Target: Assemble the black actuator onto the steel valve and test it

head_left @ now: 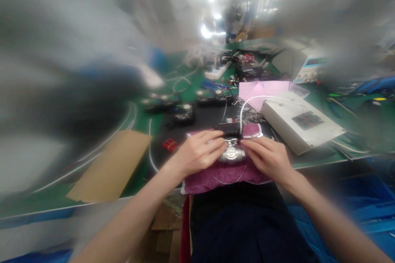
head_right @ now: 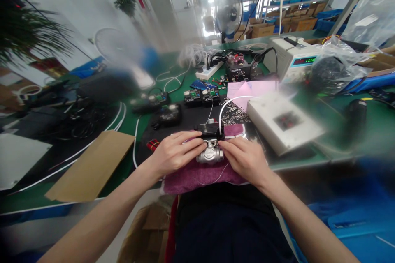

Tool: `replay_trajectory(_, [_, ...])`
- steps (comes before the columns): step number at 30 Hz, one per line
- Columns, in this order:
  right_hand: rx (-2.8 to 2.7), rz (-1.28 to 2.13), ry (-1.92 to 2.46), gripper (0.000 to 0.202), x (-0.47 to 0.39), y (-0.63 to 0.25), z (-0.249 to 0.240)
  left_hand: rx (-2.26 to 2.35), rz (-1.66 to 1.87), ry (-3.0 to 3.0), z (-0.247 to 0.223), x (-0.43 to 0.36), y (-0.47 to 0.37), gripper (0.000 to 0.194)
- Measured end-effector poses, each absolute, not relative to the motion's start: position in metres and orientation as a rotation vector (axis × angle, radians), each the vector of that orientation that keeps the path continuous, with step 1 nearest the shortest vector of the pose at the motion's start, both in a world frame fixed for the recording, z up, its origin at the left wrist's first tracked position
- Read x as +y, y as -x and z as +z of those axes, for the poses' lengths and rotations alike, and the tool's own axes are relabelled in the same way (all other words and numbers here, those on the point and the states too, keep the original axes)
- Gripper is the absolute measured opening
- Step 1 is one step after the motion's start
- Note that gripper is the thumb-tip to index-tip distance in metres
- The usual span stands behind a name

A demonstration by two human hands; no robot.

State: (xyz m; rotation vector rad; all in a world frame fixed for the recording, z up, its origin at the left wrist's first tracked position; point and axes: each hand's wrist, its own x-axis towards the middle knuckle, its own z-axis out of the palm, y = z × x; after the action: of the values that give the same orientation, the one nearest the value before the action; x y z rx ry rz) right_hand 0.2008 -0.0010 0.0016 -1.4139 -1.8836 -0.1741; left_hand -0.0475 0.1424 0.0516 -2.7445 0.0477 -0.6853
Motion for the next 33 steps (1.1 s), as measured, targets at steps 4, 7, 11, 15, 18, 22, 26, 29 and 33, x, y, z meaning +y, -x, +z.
replay_trajectory(4, [-1.721,-0.119,1.466,0.028,-0.006,-0.200,-0.009,0.054,-0.654,2.741,0.053,0.142,0.049,0.024])
replay_trajectory(7, [-1.703,-0.129,1.462,0.027,-0.006,-0.200,-0.013,0.054,-0.597,2.735,0.056,0.140,0.049,0.025])
replay_trajectory(11, [-1.706,-0.123,1.474,0.027,-0.005,-0.200,-0.013,0.060,-0.544,2.734,0.060,0.139,0.048,0.028])
replay_trajectory(15, [-1.728,-0.126,1.494,0.026,-0.005,-0.200,-0.013,0.081,-0.541,2.769,0.059,0.143,0.048,0.026])
replay_trajectory(18, [-1.734,-0.121,1.502,0.025,-0.005,-0.200,-0.014,0.098,-0.600,2.770,0.058,0.145,0.048,0.023])
replay_trajectory(22, [-1.736,-0.124,1.506,0.025,-0.005,-0.199,-0.014,0.125,-0.651,2.740,0.057,0.145,0.048,0.021])
replay_trajectory(26, [-1.737,-0.115,1.527,0.024,-0.006,-0.199,-0.014,0.150,-0.656,2.716,0.056,0.146,0.050,0.023])
replay_trajectory(29, [-1.744,-0.119,1.527,0.024,-0.007,-0.199,-0.013,0.147,-0.648,2.708,0.054,0.147,0.051,0.025])
replay_trajectory(33, [-1.750,-0.124,1.529,0.024,-0.006,-0.200,-0.014,0.151,-0.662,2.711,0.051,0.149,0.052,0.026])
